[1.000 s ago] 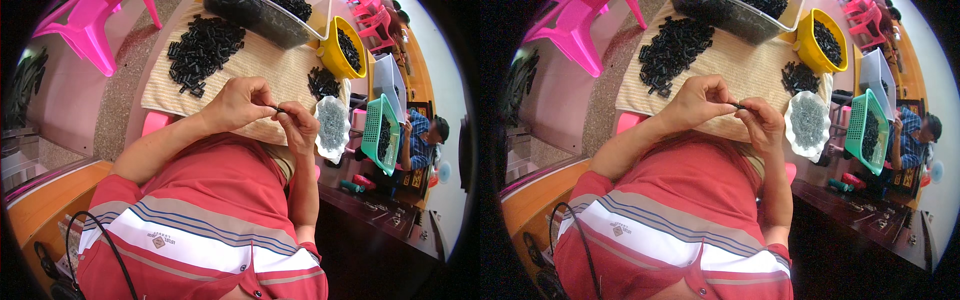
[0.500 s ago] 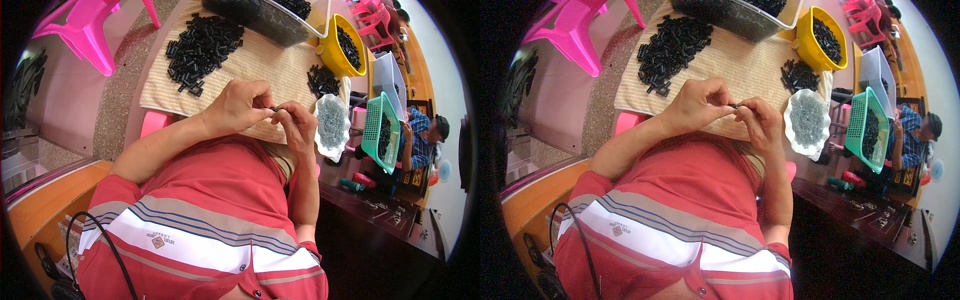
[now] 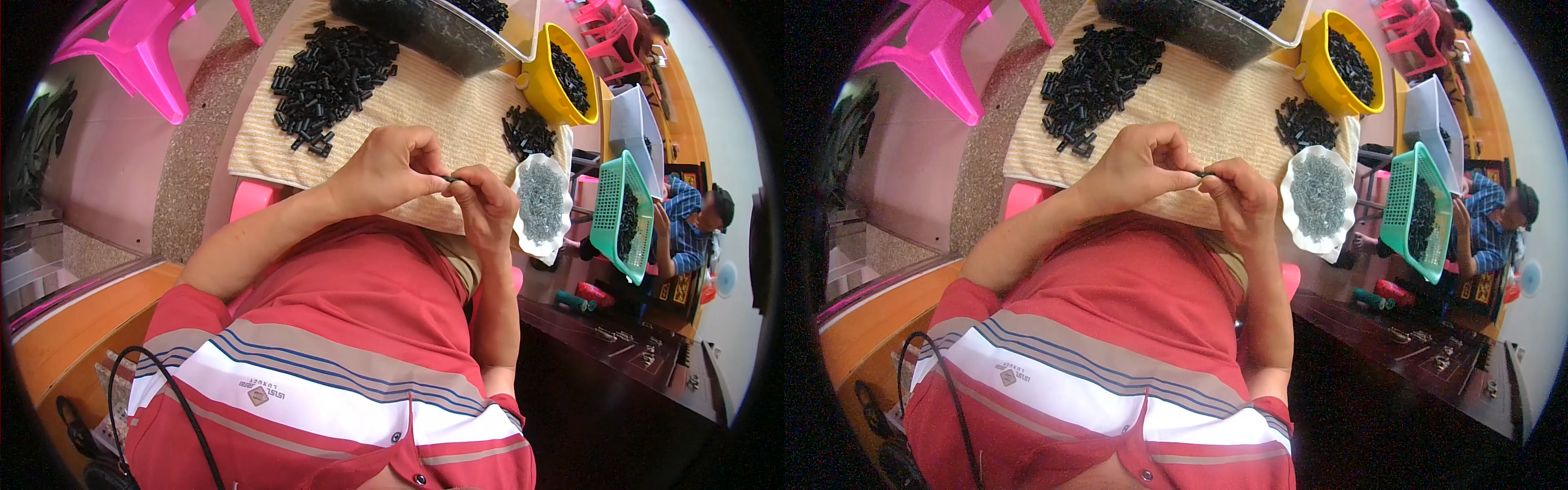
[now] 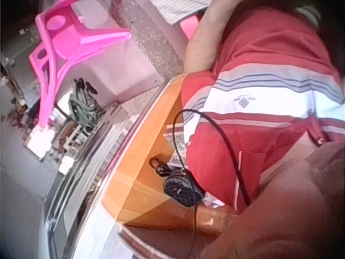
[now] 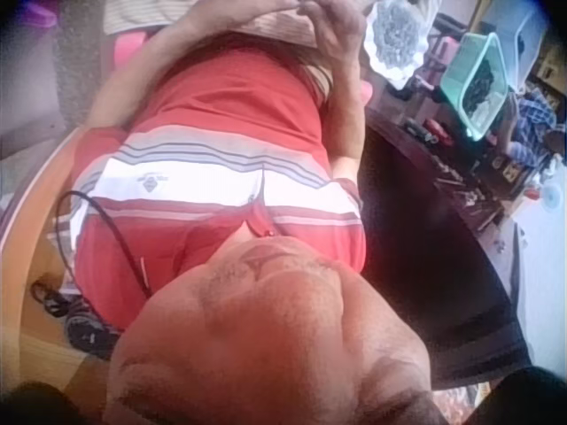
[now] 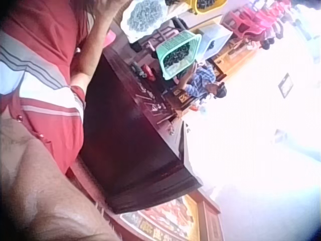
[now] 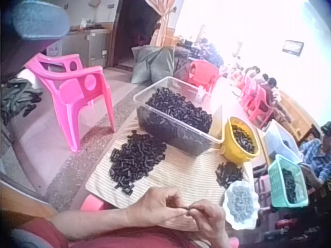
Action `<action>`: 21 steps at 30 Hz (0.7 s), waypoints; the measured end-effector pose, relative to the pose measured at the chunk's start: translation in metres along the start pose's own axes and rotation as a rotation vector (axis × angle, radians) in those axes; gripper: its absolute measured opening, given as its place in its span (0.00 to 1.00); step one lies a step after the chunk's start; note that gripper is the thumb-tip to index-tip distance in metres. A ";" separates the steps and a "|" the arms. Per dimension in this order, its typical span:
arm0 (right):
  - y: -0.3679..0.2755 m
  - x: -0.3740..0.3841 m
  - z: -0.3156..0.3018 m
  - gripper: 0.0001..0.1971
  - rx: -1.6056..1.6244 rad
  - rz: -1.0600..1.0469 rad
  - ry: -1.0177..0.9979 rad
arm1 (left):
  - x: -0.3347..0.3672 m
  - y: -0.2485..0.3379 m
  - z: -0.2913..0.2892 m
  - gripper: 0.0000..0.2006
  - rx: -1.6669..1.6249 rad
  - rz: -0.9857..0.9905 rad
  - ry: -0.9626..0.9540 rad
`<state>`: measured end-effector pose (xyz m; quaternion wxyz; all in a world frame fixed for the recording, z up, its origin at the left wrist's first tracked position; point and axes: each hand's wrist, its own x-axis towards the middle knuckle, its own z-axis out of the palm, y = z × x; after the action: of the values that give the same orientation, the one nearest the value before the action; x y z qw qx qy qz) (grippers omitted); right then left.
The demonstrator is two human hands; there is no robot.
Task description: The person assembles small components by picking up black plastic parts and small metal pins from the table and inserting the pins into the plastic parts by hand.
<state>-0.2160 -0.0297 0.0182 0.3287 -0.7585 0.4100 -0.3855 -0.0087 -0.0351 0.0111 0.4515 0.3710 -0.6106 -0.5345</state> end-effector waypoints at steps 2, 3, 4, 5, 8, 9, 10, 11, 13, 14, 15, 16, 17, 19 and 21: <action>-0.001 0.000 0.002 0.03 -0.030 -0.024 0.009 | 0.002 -0.005 0.001 0.08 -0.129 -0.028 -0.019; -0.001 0.001 0.004 0.04 -0.024 -0.083 0.021 | 0.003 -0.006 0.000 0.07 -0.258 -0.056 -0.037; -0.001 0.001 0.005 0.04 -0.018 -0.141 0.035 | 0.003 -0.006 -0.001 0.07 -0.258 -0.056 -0.038; -0.002 0.001 0.004 0.04 -0.017 -0.140 0.035 | 0.004 -0.006 -0.002 0.08 -0.327 -0.100 -0.077; -0.002 0.002 0.004 0.04 -0.019 -0.157 0.022 | 0.006 -0.008 -0.005 0.08 -0.454 -0.170 -0.130; 0.001 0.003 0.005 0.05 0.008 -0.181 0.039 | 0.006 -0.009 -0.005 0.09 -0.513 -0.196 -0.144; 0.003 0.003 0.006 0.05 0.032 -0.209 0.057 | 0.006 -0.010 -0.005 0.09 -0.512 -0.193 -0.145; 0.004 0.002 0.006 0.05 0.029 -0.211 0.058 | 0.006 -0.010 -0.005 0.09 -0.546 -0.209 -0.137; 0.006 0.001 0.006 0.09 -0.028 -0.204 0.071 | 0.006 -0.012 -0.005 0.09 -0.581 -0.226 -0.128; 0.006 0.001 0.006 0.09 -0.029 -0.205 0.071 | 0.007 -0.012 -0.004 0.09 -0.605 -0.250 -0.116; 0.006 0.002 0.006 0.12 -0.099 -0.225 0.079 | 0.007 -0.013 -0.004 0.09 -0.630 -0.273 -0.104; 0.004 0.003 0.007 0.15 -0.168 -0.244 0.087 | 0.008 -0.014 -0.004 0.09 -0.631 -0.271 -0.103; 0.001 0.003 0.009 0.15 -0.170 -0.246 0.085 | 0.008 -0.015 -0.004 0.09 -0.662 -0.282 -0.074; -0.006 0.001 0.016 0.21 -0.279 -0.271 0.140 | 0.008 -0.014 -0.003 0.09 -0.694 -0.291 -0.046; -0.004 0.002 0.020 0.24 -0.372 -0.322 0.153 | 0.007 -0.010 0.000 0.10 -0.721 -0.285 -0.008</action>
<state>-0.1966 -0.0255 0.0125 0.0860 -0.8300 0.3716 -0.4069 -0.0106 -0.0430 0.0027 0.4719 0.2673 -0.3276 -0.7737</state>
